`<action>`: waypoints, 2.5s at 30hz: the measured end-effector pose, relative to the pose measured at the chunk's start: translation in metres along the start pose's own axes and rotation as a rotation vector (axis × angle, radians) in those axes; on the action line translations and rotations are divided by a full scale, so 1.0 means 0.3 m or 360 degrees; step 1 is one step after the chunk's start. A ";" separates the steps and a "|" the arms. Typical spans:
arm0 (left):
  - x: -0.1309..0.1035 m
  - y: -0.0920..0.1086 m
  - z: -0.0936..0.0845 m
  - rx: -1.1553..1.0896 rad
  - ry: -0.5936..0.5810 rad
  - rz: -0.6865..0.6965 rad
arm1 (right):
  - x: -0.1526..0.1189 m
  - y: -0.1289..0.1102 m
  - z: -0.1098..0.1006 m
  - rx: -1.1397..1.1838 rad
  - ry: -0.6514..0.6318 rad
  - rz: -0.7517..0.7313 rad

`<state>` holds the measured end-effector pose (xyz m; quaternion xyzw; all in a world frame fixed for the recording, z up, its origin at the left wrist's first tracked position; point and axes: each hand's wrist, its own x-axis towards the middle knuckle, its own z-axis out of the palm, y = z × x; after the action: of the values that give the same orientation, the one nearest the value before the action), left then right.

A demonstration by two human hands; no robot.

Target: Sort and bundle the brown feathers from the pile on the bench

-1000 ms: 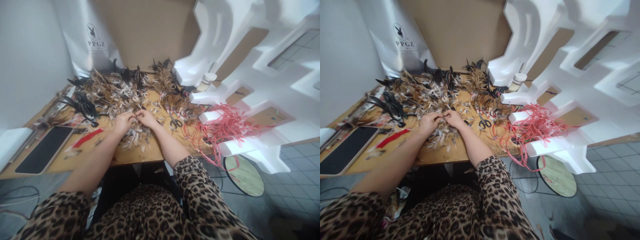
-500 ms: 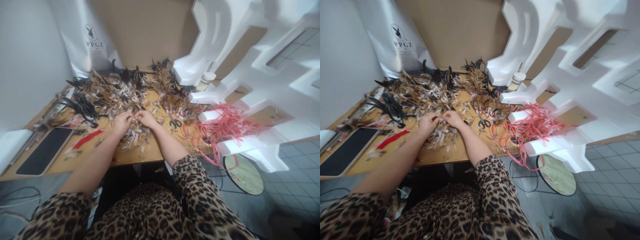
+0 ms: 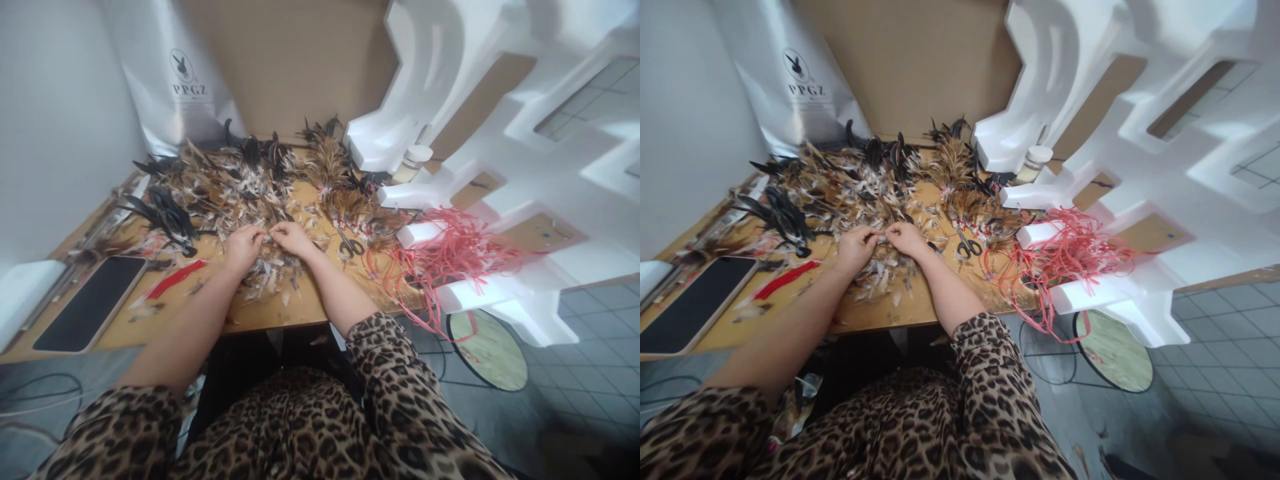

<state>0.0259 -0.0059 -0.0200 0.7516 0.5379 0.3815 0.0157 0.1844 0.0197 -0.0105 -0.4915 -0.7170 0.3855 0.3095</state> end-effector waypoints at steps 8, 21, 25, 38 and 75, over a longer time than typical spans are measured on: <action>0.001 0.005 0.001 -0.0005 0.0002 0.0069 | 0.028 0.015 0.007 -0.0185 0.0141 -0.0241; 0.006 -0.033 0.004 -0.0233 0.0022 0.0093 | 0.061 0.046 -0.015 0.0215 -0.0125 -0.0269; 0.006 -0.036 0.007 -0.0283 0.0032 0.0058 | 0.056 0.047 -0.012 0.0062 -0.0078 -0.0276; 0.003 -0.056 0.008 -0.0175 0.0001 -0.0096 | 0.038 0.034 -0.027 -0.0181 0.0213 -0.0158; 0.023 0.025 -0.019 -0.1725 -0.0329 -0.1113 | -0.003 -0.049 -0.013 0.1389 0.0061 0.0029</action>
<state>0.0293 -0.0055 -0.0088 0.4507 0.4779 0.4968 0.5672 0.1811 0.0166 0.0041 -0.3281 -0.4768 0.6458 0.4980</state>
